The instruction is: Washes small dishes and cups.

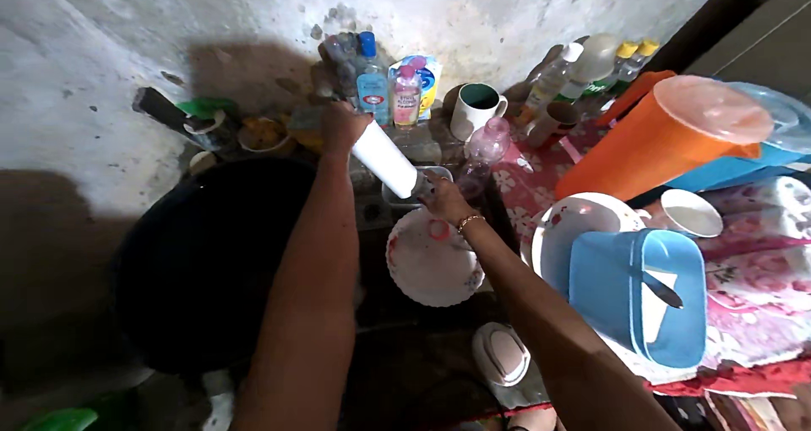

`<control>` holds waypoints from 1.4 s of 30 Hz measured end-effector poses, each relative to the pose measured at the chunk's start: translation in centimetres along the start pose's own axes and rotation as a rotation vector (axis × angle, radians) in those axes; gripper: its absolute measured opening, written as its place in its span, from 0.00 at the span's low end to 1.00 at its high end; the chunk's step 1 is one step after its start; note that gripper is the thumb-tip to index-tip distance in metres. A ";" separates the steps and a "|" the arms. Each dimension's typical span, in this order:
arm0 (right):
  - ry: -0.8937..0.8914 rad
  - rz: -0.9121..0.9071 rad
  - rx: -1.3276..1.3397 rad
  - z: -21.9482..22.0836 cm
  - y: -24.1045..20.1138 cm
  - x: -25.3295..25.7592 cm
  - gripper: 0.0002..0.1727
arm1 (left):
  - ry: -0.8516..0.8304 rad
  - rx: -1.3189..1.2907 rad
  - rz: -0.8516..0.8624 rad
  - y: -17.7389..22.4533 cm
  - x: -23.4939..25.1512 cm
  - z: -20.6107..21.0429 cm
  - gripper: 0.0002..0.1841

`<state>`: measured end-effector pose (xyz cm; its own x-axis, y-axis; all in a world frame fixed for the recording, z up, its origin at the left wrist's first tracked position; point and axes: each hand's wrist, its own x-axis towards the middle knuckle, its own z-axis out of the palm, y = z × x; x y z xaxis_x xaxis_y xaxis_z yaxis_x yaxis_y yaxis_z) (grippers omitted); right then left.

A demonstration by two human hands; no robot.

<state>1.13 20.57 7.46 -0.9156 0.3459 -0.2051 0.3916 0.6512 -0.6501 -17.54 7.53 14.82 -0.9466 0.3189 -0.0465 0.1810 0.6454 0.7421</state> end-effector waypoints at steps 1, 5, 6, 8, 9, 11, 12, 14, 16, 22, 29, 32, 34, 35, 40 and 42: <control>0.004 -0.019 0.008 0.3 0.0 0.6 0.35 | -0.008 0.025 0.002 0.1 -0.1 -0.1 0.21; 0.039 -0.046 0.055 1.2 -0.2 2.5 0.32 | -0.008 0.076 0.001 0.0 -0.2 -0.3 0.23; 0.050 -0.039 0.061 1.3 -0.4 2.8 0.31 | 0.000 0.086 -0.002 0.0 -0.3 -0.3 0.23; 0.041 -0.016 0.070 1.3 -0.9 3.3 0.32 | 0.012 0.088 -0.007 0.1 -0.5 -0.5 0.23; 0.029 0.002 0.078 1.2 -1.2 3.4 0.32 | 0.018 0.085 -0.007 0.1 -0.5 -0.6 0.23; 0.028 0.031 0.143 1.3 -1.3 3.7 0.31 | 0.014 0.078 -0.015 0.3 -0.7 -0.6 0.24; 0.039 0.039 0.197 1.6 -1.0 4.0 0.31 | 0.011 0.065 -0.013 0.3 -0.6 -0.6 0.24; 0.071 0.071 0.311 2.2 -0.5 4.5 0.32 | 0.011 0.039 -0.011 0.1 -0.4 -0.4 0.23; 0.088 0.110 0.396 2.7 0.0 5.0 0.31 | 0.005 0.038 -0.018 0.2 -0.4 -0.5 0.22; 0.068 0.134 0.524 3.9 0.9 5.4 0.29 | -0.062 0.024 0.022 0.2 -0.6 -0.2 0.22; 0.085 0.193 0.695 4.4 0.4 5.2 0.25 | -0.061 0.042 0.088 0.8 -0.8 0.2 0.19; 0.093 0.205 0.707 4.3 0.1 5.1 0.26 | -0.052 0.047 0.105 1.0 -0.9 0.2 0.18; 0.090 0.208 0.719 4.3 0.1 5.1 0.26 | -0.047 0.049 0.110 1.0 -0.9 0.2 0.17; 0.089 0.212 0.722 4.3 0.1 5.0 0.26 | -0.047 0.048 0.114 0.9 -0.8 0.3 0.17; 0.089 0.203 0.742 4.3 0.1 5.0 0.26 | -0.049 0.042 0.111 0.8 -0.6 0.3 0.17; 0.089 0.185 0.731 4.4 0.3 5.1 0.26 | -0.044 0.040 0.113 0.7 -0.6 0.3 0.18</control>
<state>-3.86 19.59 2.98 -0.8179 0.4797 -0.3178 0.3493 -0.0249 -0.9367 -16.78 8.00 15.19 -0.9070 0.4210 0.0060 0.2974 0.6304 0.7170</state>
